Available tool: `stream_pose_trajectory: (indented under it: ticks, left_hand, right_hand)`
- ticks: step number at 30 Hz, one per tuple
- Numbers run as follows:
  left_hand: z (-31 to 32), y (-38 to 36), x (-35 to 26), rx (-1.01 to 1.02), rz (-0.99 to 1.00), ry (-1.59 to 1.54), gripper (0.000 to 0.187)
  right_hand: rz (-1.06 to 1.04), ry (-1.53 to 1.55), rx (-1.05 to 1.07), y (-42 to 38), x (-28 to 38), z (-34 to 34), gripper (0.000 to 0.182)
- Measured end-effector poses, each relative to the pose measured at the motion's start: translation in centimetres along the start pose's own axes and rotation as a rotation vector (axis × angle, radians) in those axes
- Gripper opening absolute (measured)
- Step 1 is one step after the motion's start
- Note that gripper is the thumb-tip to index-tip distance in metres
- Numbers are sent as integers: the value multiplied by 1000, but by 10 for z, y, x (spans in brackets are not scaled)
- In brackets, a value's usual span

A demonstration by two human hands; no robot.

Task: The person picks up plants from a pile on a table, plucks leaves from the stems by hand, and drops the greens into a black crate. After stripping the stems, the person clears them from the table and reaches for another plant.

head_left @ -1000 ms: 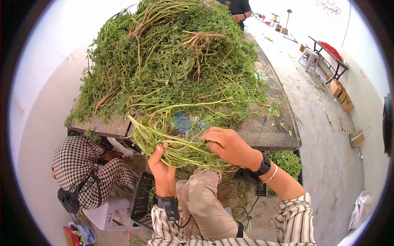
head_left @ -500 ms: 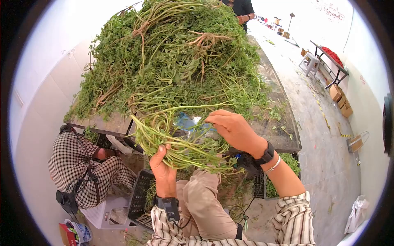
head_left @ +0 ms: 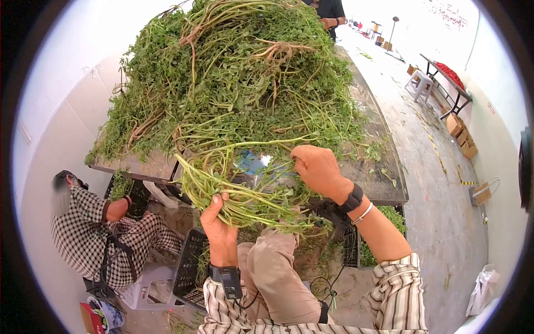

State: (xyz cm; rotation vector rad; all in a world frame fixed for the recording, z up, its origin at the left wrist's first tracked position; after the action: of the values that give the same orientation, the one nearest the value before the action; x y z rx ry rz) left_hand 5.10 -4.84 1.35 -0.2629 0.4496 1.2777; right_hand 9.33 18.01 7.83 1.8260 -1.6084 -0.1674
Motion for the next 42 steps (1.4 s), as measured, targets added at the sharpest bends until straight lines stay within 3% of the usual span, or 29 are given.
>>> stream_pose_trajectory:
  ticks: [5,7,10,13,16,19,26,31,38,42]
  left_hand:
    - [3,0,1,34,-11,-11,21]
    - [4,1,2,84,-9,-44,18]
    - [4,1,1,80,-22,-35,15]
    - [4,0,1,77,-10,-46,16]
    - [4,0,0,63,-13,-19,16]
    - [8,0,1,80,-13,-58,16]
    - [5,4,-2,33,14,-17,16]
    - [12,4,-3,53,30,-2,19]
    - [10,7,-9,39,32,-22,15]
    - [4,9,-7,62,27,-2,15]
  right_hand:
    - [96,76,-31,-3,-5,-6,15]
    - [125,356,91,-2,-3,-1,23]
    - [205,453,192,-2,6,0,29]
    - [182,246,294,0,2,-4,30]
    - [25,46,245,-9,-3,14,24]
    - [28,8,259,-12,-7,20,17]
    - [-93,240,52,2,-8,-9,12]
    - [194,488,228,4,-14,-19,19]
    - [74,491,242,-2,-19,-29,21]
    - [-64,286,119,-7,-11,-33,17]
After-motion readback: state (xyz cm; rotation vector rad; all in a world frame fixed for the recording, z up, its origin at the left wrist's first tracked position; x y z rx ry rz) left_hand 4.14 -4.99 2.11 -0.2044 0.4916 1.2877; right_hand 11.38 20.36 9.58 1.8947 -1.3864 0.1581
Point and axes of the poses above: each hand's wrist, its own y-axis towards the middle knuckle, its own z-axis out of the palm, x = y × z, the point moved 3 cm from there along y, towards the middle knuckle
